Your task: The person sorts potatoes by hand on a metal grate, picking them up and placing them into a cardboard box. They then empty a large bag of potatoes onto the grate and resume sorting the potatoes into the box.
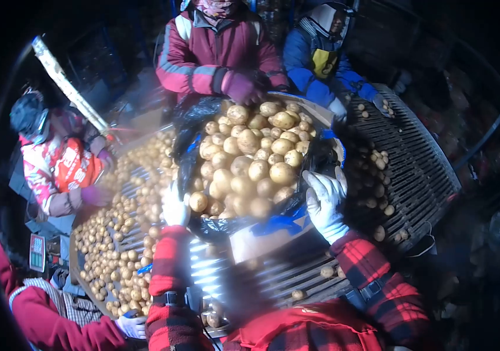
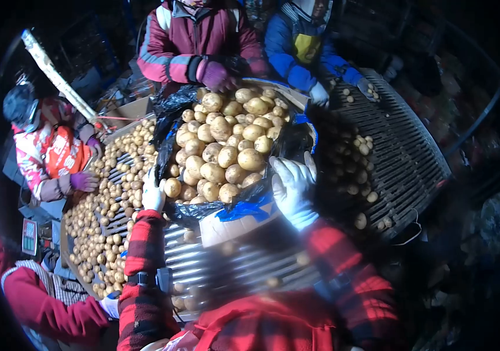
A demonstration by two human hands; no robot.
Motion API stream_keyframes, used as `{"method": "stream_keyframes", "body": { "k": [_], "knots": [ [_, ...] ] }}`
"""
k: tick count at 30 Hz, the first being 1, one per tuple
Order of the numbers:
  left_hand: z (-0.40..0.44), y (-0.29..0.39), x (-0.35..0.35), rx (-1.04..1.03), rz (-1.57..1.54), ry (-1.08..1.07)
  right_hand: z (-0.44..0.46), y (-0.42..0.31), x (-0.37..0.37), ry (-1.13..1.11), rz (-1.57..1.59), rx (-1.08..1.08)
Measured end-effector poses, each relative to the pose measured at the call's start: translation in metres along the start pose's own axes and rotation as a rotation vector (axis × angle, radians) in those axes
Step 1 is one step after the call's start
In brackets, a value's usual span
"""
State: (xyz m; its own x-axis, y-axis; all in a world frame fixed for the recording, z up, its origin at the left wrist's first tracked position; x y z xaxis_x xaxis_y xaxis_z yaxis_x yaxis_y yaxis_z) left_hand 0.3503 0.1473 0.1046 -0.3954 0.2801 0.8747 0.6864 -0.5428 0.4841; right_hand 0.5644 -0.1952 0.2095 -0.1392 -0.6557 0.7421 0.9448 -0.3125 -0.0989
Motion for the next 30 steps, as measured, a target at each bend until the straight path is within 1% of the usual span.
{"method": "stream_keyframes", "body": {
  "k": [1, 2, 4, 5, 6, 8, 9, 10, 12, 13, 14, 16, 17, 18, 20, 21, 22, 23, 24, 25, 26, 27, 28, 29, 30],
  "knots": [
    [-0.003, 0.001, 0.001, 0.008, 0.027, -0.001, 0.004, -0.009, 0.005, -0.051, -0.081, -0.028],
    [-0.003, 0.004, 0.004, -0.011, 0.039, -0.016, 0.011, -0.028, 0.012, -0.015, -0.072, -0.021],
    [0.015, -0.029, -0.023, -0.112, 0.121, 0.097, 0.029, -0.072, 0.022, -0.206, 0.135, 0.226],
    [0.015, -0.03, -0.025, -0.024, 0.157, 0.066, 0.031, -0.095, 0.012, -0.311, 0.209, 0.308],
    [0.018, -0.038, -0.029, -0.041, 0.14, 0.063, 0.032, -0.116, 0.002, -0.414, 0.284, 0.391],
    [0.017, -0.039, -0.031, 0.031, 0.189, 0.033, 0.023, -0.14, -0.027, -0.608, 0.117, 0.473],
    [0.017, -0.041, -0.03, -0.001, 0.178, 0.03, 0.018, -0.143, -0.031, -0.542, -0.077, 0.556],
    [0.016, -0.042, -0.028, 0.031, 0.202, 0.027, 0.017, -0.146, -0.03, -0.539, -0.059, 0.575],
    [0.012, -0.027, -0.009, 0.106, 0.142, -0.111, 0.012, -0.145, -0.027, -0.753, -0.119, 0.52],
    [0.004, -0.011, 0.005, 0.169, 0.086, -0.163, 0.007, -0.142, -0.021, -0.61, -0.168, 0.538],
    [0.006, -0.019, -0.001, 0.176, 0.04, -0.152, 0.001, -0.135, -0.017, -0.618, -0.168, 0.541],
    [0.014, -0.04, -0.013, 0.08, -0.02, -0.043, -0.011, -0.118, -0.01, -0.72, -0.087, 0.613],
    [0.011, -0.027, -0.005, 0.105, -0.028, -0.037, -0.015, -0.109, -0.005, -0.626, -0.008, 0.645],
    [0.002, -0.017, -0.002, 0.177, -0.201, -0.125, -0.022, -0.104, 0.002, -0.639, 0.14, 0.635],
    [0.004, -0.047, -0.027, 0.037, -0.452, -0.056, -0.011, -0.076, 0.03, -0.512, 0.53, 0.606],
    [-0.01, -0.037, -0.026, -0.003, -0.571, -0.06, -0.005, -0.046, 0.052, -0.422, 0.702, 0.56],
    [-0.024, -0.028, -0.025, -0.031, -0.695, -0.06, -0.002, -0.016, 0.071, -0.366, 0.607, 0.475],
    [-0.03, -0.033, -0.035, 0.04, -0.802, -0.027, -0.023, 0.025, 0.066, -0.36, 0.545, 0.28],
    [-0.036, -0.039, -0.043, 0.111, -0.906, 0.012, -0.03, 0.052, 0.082, -0.241, 0.388, 0.024],
    [-0.052, -0.028, -0.042, 0.171, -0.941, 0.043, -0.044, 0.092, 0.075, -0.175, 0.583, -0.229],
    [-0.078, 0.026, -0.018, 0.438, -0.879, -0.073, -0.074, 0.126, 0.05, -0.1, 0.93, -0.666],
    [-0.093, 0.032, -0.034, 0.289, -0.868, 0.08, -0.106, 0.163, 0.021, -0.118, 0.883, -0.733],
    [-0.111, 0.036, -0.047, 0.136, -0.84, 0.231, -0.158, 0.203, -0.029, 0.028, 1.247, -0.925],
    [-0.128, 0.058, -0.051, 0.126, -0.882, 0.204, -0.207, 0.23, -0.066, 0.053, 1.265, -1.017],
    [-0.144, 0.079, -0.053, 0.121, -0.921, 0.177, -0.238, 0.244, -0.096, -0.023, 1.271, -1.153]
  ]
}}
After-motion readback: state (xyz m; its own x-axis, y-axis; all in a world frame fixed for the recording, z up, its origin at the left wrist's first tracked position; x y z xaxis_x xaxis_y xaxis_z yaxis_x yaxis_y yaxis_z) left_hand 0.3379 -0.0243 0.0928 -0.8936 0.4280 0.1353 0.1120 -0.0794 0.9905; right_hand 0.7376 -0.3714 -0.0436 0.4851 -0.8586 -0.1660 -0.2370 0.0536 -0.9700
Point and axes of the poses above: each hand's wrist, its own z-axis towards the middle knuckle, its own x-axis out of the back of the hand, y = z × x, the point moved 3 cm from there along z, towards the middle knuckle, and after that the axes turned 13 degrees about -y, right-handed, at the moved point
